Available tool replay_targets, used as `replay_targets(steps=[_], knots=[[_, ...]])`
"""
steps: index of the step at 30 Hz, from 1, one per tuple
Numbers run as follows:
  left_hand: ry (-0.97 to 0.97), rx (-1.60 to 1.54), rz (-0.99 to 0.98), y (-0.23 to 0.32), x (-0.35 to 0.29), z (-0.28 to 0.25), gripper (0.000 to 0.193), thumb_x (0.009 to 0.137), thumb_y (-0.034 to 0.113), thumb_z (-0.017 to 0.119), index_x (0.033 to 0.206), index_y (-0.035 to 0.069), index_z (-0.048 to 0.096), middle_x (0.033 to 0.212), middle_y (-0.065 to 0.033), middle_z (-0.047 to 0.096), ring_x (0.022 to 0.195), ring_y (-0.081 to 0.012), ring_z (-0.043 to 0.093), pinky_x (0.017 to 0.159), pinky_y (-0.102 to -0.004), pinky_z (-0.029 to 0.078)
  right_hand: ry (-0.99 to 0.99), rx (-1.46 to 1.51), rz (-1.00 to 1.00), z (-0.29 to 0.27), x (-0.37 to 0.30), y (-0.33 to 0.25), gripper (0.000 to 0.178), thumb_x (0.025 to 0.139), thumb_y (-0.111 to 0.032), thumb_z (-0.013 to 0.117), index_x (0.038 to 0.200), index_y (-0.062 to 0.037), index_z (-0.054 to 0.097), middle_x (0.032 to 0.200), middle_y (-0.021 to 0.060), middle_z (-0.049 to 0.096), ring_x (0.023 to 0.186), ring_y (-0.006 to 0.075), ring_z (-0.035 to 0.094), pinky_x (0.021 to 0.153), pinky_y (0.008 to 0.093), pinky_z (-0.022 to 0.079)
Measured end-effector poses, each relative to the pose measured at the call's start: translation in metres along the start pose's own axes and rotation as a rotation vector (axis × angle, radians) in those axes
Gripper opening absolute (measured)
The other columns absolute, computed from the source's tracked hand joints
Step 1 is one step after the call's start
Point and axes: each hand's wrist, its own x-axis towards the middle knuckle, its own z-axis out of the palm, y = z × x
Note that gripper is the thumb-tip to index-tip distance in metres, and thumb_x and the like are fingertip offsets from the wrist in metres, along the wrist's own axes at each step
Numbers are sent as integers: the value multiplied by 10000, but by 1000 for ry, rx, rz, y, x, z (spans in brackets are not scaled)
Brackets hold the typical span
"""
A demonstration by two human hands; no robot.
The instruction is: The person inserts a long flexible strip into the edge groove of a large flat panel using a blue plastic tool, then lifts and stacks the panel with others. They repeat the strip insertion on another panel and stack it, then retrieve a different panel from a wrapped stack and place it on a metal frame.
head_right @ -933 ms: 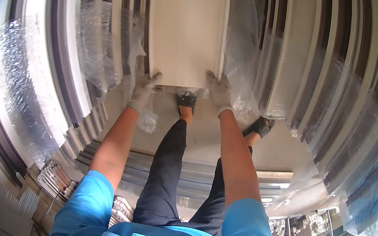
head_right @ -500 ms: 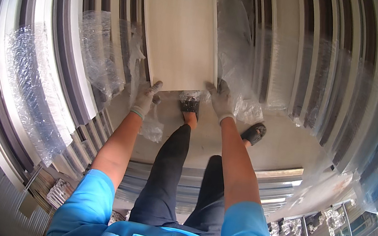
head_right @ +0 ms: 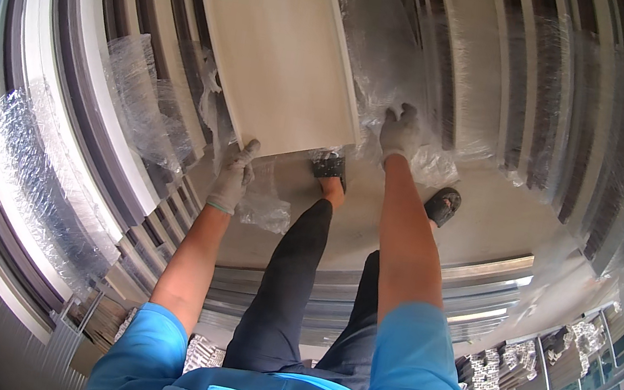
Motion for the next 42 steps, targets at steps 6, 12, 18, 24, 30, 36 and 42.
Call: replay_targets(steps=[6,12,18,24,30,36,42], knots=[[72,126,61,-3,4,12,347,856,483,750,853,147,663,529,73,415,391,-54,338,392,-245,241,-139,51,-184,-6,-50,-56,578,951,-537,554,1168,-7,632,1068,241,685,1043,421,643,872,481,493],[102,158,-18,-17,11,5,445,839,517,752,1006,107,711,547,53,440,406,-61,368,389,-266,271,-389,17,-105,-29,-64,-72,868,916,-702,464,1319,64,533,1051,293,668,1033,422,640,897,466,480],[47,213,75,-77,20,-8,516,858,418,741,1190,33,655,742,-53,639,670,-169,606,629,-314,467,-315,51,-99,-11,-90,-25,731,945,-631,482,1230,31,603,872,226,687,871,355,674,807,436,500],[-99,156,-23,-162,-40,0,350,889,307,712,1089,33,628,708,-5,572,439,-77,460,382,-250,343,-536,-44,25,-35,-143,75,651,932,-616,506,1244,-55,618,1096,271,670,1078,436,621,923,489,467],[-248,892,-78,-177,-76,4,477,879,456,690,1214,118,671,1155,-128,710,1142,-310,639,989,-400,469,-534,-265,21,-69,-191,121,696,891,-659,534,1260,-73,606,1152,240,668,1098,431,619,943,503,472],[-18,715,340,-88,-13,3,514,854,483,727,1128,49,701,1023,-153,732,972,-279,696,845,-417,518,-470,-154,-11,-65,-191,110,647,887,-639,560,1229,-92,596,1120,225,678,1066,437,625,899,517,484],[113,821,443,-1,22,17,420,856,399,760,811,-7,659,712,-110,659,644,-216,604,626,-339,471,-184,152,36,-30,-162,65,524,911,-543,603,1108,-63,674,884,206,703,875,409,670,769,478,501]])
